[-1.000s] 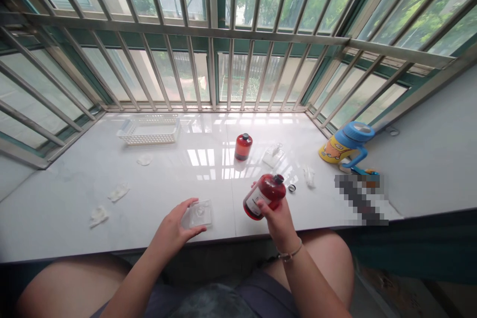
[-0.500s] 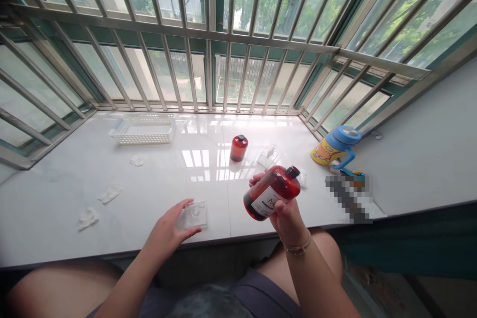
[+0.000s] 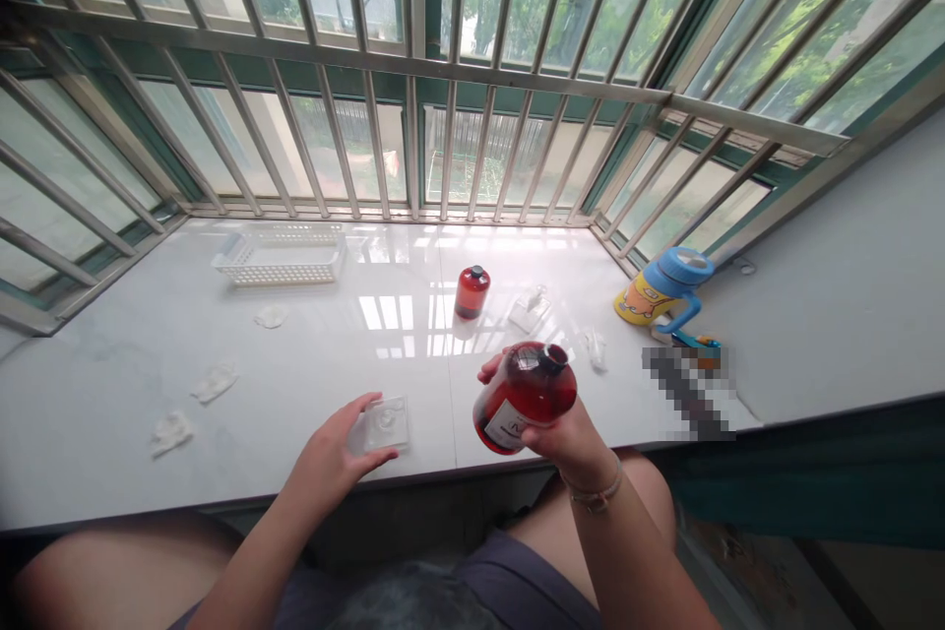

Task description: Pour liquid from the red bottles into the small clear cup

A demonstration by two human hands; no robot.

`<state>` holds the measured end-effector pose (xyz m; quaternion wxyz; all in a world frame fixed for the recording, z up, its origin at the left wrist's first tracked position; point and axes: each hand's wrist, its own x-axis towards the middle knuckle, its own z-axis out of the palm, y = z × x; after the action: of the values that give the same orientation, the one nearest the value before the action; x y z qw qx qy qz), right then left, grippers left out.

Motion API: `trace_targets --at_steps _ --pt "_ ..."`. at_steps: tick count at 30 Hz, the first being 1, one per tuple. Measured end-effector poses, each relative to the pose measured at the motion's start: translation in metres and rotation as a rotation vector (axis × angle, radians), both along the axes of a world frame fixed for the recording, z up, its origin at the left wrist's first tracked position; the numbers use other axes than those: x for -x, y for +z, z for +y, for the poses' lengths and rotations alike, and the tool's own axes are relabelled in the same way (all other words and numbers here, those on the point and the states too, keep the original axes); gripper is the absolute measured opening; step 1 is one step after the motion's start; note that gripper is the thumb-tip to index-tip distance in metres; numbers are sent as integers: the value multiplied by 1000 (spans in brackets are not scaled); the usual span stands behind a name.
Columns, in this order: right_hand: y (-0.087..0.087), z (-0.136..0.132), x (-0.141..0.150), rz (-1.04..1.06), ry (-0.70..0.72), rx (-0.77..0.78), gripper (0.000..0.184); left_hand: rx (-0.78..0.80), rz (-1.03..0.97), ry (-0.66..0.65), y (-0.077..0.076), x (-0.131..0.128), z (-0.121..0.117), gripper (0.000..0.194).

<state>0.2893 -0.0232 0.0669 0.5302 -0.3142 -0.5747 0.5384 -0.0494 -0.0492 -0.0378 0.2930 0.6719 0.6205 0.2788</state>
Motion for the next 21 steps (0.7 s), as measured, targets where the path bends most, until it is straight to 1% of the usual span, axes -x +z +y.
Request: trace_targets --at_steps 2,6,9,11,14,18,21 --pt "-2 -1 2 -124 -30 8 79 8 -3 4 0 0 0 72" --pt "-12 -4 13 -493 -153 2 78 30 -26 11 1 -2 0 74" --pt "-22 -9 26 -684 -161 -32 75 57 -77 41 7 -7 -3 79" --pt "-28 -12 33 -741 -136 -45 74 65 -133 82 15 -11 -7 81" --pt "-34 -16 40 -778 -101 -62 74 29 -190 106 30 -16 -13 73" --pt "-37 -18 43 -835 -93 -148 72 -123 -167 57 47 -15 -17 72" --pt "-36 -16 43 -886 -115 -241 70 -221 -153 15 51 -12 -19 73"
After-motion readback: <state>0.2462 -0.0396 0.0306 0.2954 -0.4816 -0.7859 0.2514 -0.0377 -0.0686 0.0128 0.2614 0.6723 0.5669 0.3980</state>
